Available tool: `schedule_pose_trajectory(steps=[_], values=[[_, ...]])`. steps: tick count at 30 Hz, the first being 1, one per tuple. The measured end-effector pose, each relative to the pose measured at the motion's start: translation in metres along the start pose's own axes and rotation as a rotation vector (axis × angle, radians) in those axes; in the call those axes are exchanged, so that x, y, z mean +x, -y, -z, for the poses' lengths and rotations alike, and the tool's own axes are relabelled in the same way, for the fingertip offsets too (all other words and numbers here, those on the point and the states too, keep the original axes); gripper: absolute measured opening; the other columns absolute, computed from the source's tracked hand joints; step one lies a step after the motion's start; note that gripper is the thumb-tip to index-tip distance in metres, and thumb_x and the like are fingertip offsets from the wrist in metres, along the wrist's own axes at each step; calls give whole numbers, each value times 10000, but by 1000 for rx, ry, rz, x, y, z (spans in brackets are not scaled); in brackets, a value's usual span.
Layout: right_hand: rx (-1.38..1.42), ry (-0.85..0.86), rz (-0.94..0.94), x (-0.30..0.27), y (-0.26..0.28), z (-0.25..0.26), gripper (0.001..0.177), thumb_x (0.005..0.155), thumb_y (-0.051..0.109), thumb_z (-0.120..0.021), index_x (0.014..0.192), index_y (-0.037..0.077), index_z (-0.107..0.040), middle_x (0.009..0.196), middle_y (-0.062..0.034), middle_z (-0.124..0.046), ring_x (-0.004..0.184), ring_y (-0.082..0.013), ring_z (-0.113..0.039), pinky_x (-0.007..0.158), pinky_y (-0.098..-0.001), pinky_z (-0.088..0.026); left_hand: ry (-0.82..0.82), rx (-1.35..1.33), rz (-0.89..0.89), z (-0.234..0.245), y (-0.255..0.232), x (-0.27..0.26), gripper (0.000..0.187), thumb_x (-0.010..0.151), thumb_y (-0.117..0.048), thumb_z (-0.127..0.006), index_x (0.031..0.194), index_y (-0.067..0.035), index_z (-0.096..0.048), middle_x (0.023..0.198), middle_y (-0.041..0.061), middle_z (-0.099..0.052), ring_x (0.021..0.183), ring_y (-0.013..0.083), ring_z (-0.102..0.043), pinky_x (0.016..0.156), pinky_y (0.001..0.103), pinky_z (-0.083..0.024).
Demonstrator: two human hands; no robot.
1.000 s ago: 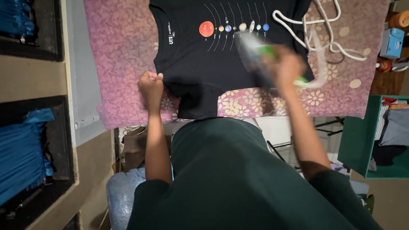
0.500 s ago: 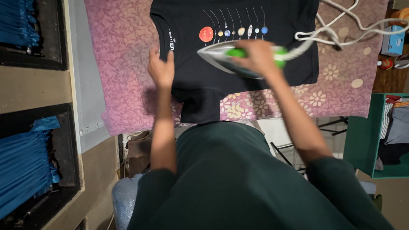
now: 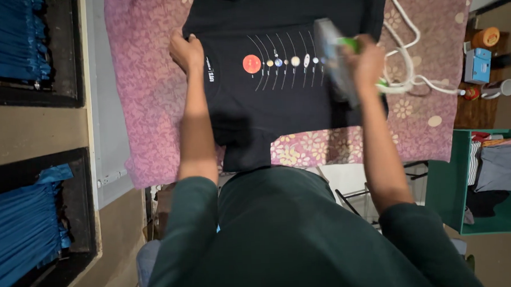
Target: Ironing a pair of shorts and a black t-shirt on a flat surface.
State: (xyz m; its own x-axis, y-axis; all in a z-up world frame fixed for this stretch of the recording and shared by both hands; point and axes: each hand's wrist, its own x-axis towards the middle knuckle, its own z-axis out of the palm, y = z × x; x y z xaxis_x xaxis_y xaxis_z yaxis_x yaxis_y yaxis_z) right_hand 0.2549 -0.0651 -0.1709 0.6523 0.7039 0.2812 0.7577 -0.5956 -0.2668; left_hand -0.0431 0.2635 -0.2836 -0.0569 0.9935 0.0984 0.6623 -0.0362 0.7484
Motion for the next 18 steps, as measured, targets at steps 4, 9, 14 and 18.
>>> schedule_pose_trajectory(steps=[4, 9, 14, 18], values=[[-23, -71, -176, 24, -41, 12, 336, 859, 375, -868, 1034, 98, -796, 926, -158, -768, 830, -374, -721, 719, -487, -529, 10, -61, -9, 10, -8, 6, 323, 689, -206, -858, 806, 15, -653, 796, 210, -697, 802, 428, -669, 748, 501, -507], [164, 338, 80, 63, 46, 8, 345, 822, 364, -833, 1080, 139, -789, 923, -142, -752, 837, -355, -724, 743, -472, -541, -33, -224, 3, -8, 15, 15, 281, 800, -241, -830, 775, 5, -696, 701, 149, -685, 670, 316, -647, 657, 422, -496], [191, 371, 482, 96, 171, -54, 405, 819, 431, -842, 1122, 171, -773, 920, -141, -756, 850, -378, -716, 727, -509, -540, 30, -700, 176, -37, 54, 22, 164, 891, -127, -764, 855, 33, -758, 650, 48, -615, 639, 139, -481, 596, 350, -385], [185, 333, 527, 107, 249, -78, 392, 819, 437, -833, 1109, 184, -759, 880, -188, -734, 824, -399, -705, 701, -516, -539, -45, -506, 55, -24, 40, 17, 169, 866, -132, -774, 816, 14, -703, 669, 49, -675, 600, 114, -575, 586, 322, -479]])
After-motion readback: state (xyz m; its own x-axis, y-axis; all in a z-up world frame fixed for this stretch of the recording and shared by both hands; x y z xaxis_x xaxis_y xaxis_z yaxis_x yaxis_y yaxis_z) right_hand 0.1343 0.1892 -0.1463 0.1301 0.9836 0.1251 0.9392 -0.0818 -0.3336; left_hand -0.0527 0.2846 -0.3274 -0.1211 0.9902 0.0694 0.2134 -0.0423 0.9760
